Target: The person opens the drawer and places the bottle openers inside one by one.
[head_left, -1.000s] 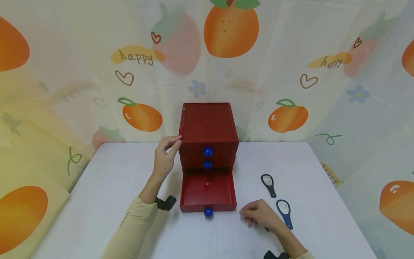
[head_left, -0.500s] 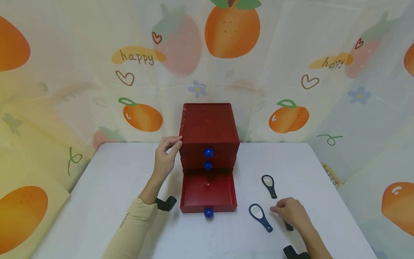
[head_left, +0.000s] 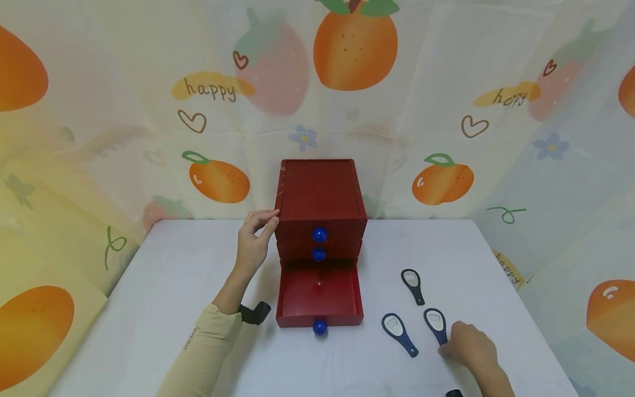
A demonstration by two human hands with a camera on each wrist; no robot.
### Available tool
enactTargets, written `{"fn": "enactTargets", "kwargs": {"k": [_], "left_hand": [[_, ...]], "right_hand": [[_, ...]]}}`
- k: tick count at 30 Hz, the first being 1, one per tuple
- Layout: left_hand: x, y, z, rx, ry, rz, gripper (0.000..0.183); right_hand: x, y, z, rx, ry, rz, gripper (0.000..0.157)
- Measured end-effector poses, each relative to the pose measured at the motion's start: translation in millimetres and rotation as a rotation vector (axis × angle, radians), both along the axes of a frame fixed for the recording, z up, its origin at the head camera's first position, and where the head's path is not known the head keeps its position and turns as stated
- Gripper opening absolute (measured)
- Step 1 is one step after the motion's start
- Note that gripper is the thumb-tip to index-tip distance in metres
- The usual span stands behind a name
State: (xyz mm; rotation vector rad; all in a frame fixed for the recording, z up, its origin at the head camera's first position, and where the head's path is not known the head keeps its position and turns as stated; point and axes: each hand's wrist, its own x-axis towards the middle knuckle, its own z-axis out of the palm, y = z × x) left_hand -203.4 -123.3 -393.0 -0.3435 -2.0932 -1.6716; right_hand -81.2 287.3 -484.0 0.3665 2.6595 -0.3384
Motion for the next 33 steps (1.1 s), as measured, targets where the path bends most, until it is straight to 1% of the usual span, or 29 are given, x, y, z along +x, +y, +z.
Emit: {"fn": "enactTargets", "kwargs": {"k": [6,10,14,20,25,28,33], "left_hand": [[-0.2,0.4,-1.4,0.008,0.024,0.001,0.024],[-0.3,0.5,-2.2,0.011,0.014,0.000,0.024],[-0.2,0.5,-1.9,0.012,0.008,0.000,0.024],[-0.6,0.5,-0.8,0.016,0.023,-0.001,0.024],[0.0,0.7,-0.6,0.017,0.012,-0.001,0.024],[0.1,0.6,-0.5,0.017,0.006,-0.002,0.024],[0.4,0.3,-0.6,0.016,0.003,0.001,0.024]], "right_hand": [[4.4,-2.6,-1.2,-0.002,0.053,-0.051,0.031],[4.9,-4.2,-3.6,-0.006,0.073,-0.074,0.026],[3.4,-4.5,-7.6,-0.020,0.096,-0.086,0.024],[1.8,-3.6,-11.3,-0.041,0.135,-0.097,0.021],[2.7,-1.3,-11.6,-0.061,0.155,-0.080,0.021],[3.5,1.2,-10.5,-0.090,0.172,-0.066,0.022],[1.4,2.2,-6.1,-0.135,0.193,-0.075,0.023]]}}
